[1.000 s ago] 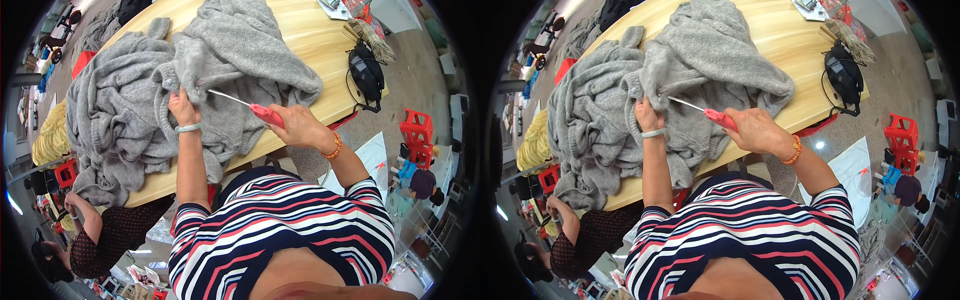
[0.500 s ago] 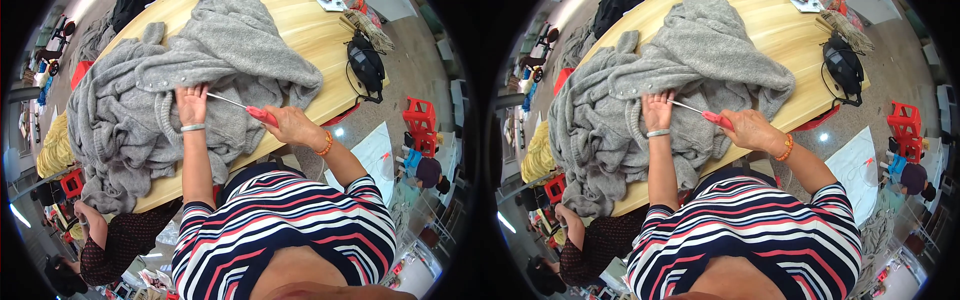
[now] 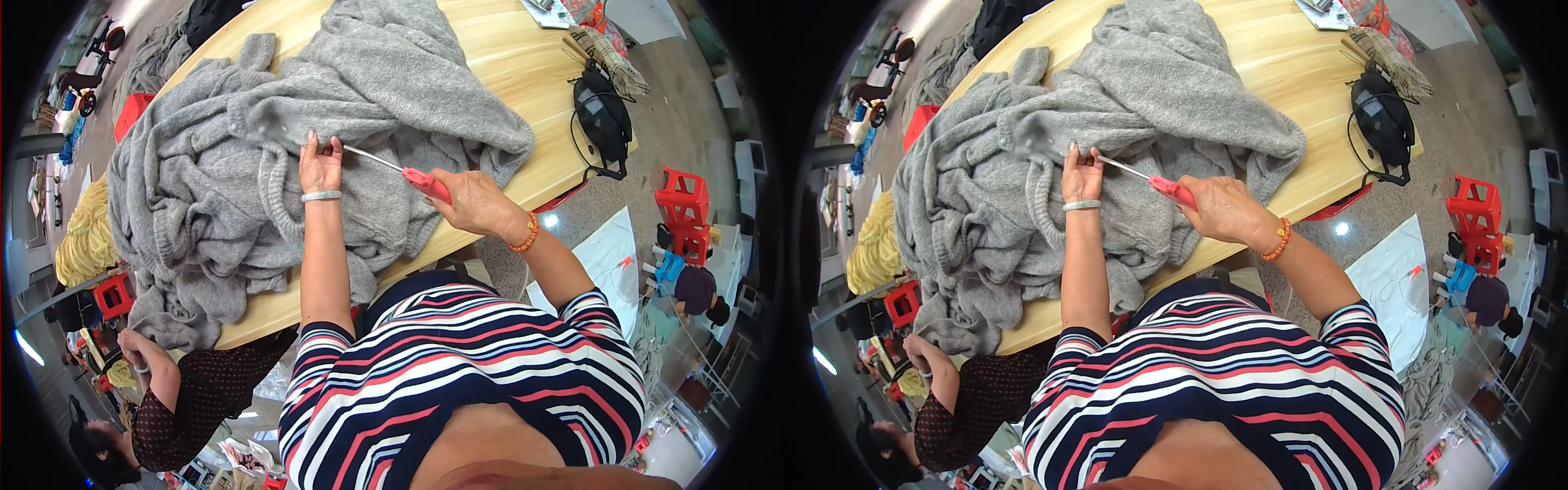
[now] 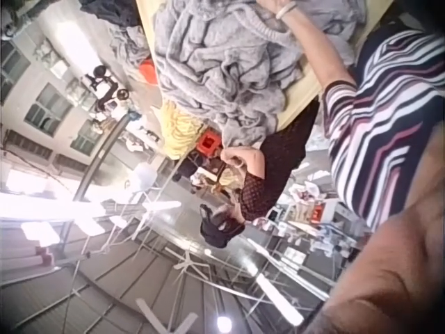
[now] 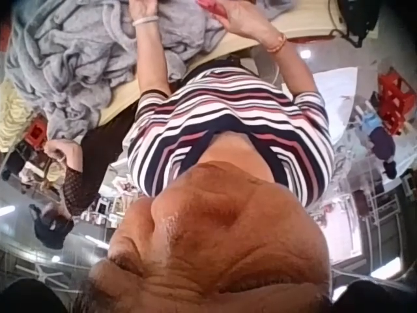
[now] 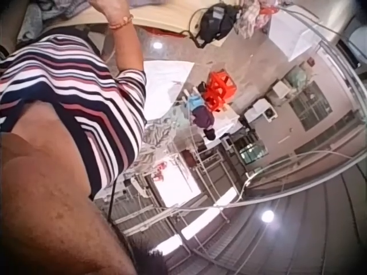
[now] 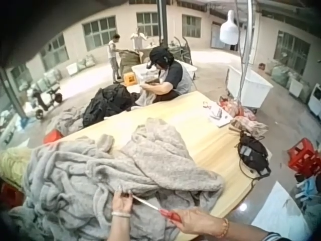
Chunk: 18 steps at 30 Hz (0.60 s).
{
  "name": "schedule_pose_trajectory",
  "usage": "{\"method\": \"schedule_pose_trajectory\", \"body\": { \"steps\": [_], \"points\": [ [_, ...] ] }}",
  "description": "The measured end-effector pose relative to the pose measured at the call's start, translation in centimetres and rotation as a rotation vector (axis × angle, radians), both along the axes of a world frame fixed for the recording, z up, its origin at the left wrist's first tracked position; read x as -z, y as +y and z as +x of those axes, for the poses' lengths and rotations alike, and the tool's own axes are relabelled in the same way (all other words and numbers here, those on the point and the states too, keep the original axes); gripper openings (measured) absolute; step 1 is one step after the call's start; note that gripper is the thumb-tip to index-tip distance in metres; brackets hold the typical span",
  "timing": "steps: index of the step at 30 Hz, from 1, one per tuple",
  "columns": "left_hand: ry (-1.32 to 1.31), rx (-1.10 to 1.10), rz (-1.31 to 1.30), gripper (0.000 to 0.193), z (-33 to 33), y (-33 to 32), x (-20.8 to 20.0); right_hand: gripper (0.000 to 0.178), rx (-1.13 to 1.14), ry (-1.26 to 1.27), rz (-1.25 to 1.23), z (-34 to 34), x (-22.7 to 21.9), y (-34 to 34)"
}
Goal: Trimming loose threads from knitted garments using scissors at a factory workbench.
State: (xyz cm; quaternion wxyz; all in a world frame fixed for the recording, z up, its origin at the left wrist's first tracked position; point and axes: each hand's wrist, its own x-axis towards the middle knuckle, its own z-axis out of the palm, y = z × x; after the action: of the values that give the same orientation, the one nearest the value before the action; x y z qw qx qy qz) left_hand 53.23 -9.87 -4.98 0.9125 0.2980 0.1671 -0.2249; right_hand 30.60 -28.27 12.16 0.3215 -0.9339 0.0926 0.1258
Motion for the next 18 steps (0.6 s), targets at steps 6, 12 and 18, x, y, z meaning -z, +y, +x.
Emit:
{"method": "schedule_pose_trajectory", "body": {
  "steps": [6, 12, 18],
  "points": [
    [-0.140, 0.025, 0.119, 0.010, -1.0, 0.7, 0.0, 0.026, 0.003, 0.002, -0.013, 1.7, -0.8, 0.5],
    [-0.126, 0.143, 0.226, 0.015, -1.1, 2.2, 0.0, 0.027, -0.039, -0.032, 0.024, 2.1, 0.4, 0.3],
    [-0.027, 0.092, -0.103, 0.021, 2.6, 5.7, 0.3, 0.024, -0.031, 0.002, 0.009, 2.2, 1.0, 0.8]
  ]
}}
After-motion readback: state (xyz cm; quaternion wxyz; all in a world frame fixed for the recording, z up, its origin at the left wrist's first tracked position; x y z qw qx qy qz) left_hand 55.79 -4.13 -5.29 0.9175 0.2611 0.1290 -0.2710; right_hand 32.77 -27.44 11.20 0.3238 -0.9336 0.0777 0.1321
